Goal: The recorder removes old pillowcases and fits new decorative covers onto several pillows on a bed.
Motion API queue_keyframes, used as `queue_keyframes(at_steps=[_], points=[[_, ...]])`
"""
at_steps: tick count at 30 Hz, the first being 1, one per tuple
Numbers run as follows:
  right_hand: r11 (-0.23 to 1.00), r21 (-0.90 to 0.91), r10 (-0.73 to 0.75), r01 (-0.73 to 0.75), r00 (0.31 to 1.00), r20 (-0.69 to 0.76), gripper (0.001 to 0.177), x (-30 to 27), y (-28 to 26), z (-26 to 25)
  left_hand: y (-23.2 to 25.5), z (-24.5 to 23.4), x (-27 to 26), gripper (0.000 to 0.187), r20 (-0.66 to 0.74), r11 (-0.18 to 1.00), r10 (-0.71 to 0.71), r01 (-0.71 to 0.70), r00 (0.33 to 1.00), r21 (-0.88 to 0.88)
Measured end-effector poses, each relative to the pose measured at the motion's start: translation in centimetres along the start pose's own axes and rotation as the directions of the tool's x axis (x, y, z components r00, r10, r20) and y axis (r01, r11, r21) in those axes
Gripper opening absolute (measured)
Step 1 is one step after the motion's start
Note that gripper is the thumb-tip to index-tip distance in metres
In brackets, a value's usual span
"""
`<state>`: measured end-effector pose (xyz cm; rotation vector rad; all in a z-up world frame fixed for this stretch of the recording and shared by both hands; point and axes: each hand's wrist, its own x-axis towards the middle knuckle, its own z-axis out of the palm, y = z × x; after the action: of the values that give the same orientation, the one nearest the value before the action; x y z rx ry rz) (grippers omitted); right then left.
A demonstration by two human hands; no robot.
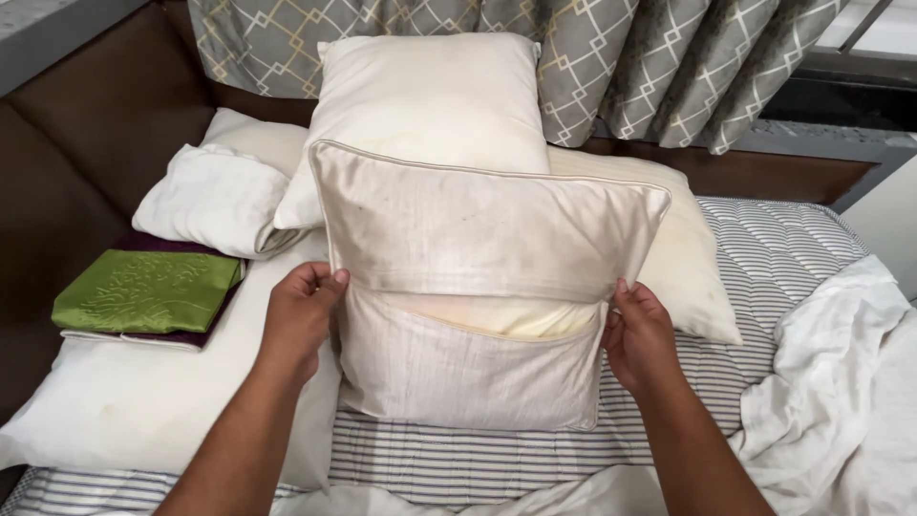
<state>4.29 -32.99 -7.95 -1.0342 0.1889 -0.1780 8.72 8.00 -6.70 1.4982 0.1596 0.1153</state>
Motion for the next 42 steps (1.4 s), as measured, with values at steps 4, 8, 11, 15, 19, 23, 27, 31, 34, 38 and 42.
queue_keyframes(at_steps=[4,8,11,15,19,23,27,31,34,38,42], points=[[0.996,-0.085,-0.008,0.004,0.999,-0.043,0.017,0.8,0.6,-1.2,-1.4,-0.4,0.9,0.010,-0.025,0.997,0.081,-0.081,0.996,-0.009],[0.987,-0.148,-0.082,0.057,0.983,-0.165,0.020,1.1,0.7,-1.1,0.8,0.1,-0.4,0.015,-0.122,0.996,-0.018,0.008,0.992,-0.084],[0.988,-0.124,-0.115,0.088,0.967,-0.226,0.021,1.0,1.0,-0.6,0.9,0.7,-0.9,0.015,-0.171,0.985,-0.047,0.017,0.984,-0.172],[0.989,-0.115,-0.123,0.095,0.957,-0.263,0.019,0.6,0.7,0.2,1.7,1.2,-1.2,0.011,-0.225,0.973,-0.103,0.052,0.969,-0.223],[0.985,-0.133,-0.140,0.108,0.955,-0.262,0.017,1.1,0.5,-0.4,1.4,1.1,-0.7,0.008,-0.235,0.939,-0.109,0.023,0.966,-0.342],[0.980,-0.150,-0.168,0.132,0.950,-0.263,0.017,1.6,0.8,-1.0,1.4,1.3,-0.6,0.007,-0.230,0.924,-0.128,0.032,0.965,-0.380],[0.987,-0.117,-0.133,0.108,0.962,-0.237,0.016,1.4,1.0,-0.9,0.1,1.5,-0.5,0.008,-0.203,0.950,-0.059,-0.007,0.977,-0.311],[0.995,-0.097,-0.057,0.035,0.971,-0.231,0.012,0.8,0.1,-0.8,1.7,2.2,-1.5,0.012,-0.124,0.947,-0.069,0.027,0.990,-0.319],[0.993,-0.118,-0.004,-0.019,0.982,-0.187,0.011,0.8,-0.2,-0.8,2.7,2.3,-1.9,0.030,0.044,0.943,-0.023,0.036,0.999,-0.331],[0.985,-0.164,0.025,-0.054,0.984,-0.179,0.027,-1.5,-2.3,3.0,2.6,1.9,-1.5,0.030,0.078,0.972,-0.087,0.101,0.993,-0.210],[0.941,-0.327,0.047,-0.085,0.992,-0.120,0.044,-2.2,-2.8,4.4,2.6,1.6,-1.5,0.029,0.011,0.991,-0.071,0.072,0.997,-0.112]])
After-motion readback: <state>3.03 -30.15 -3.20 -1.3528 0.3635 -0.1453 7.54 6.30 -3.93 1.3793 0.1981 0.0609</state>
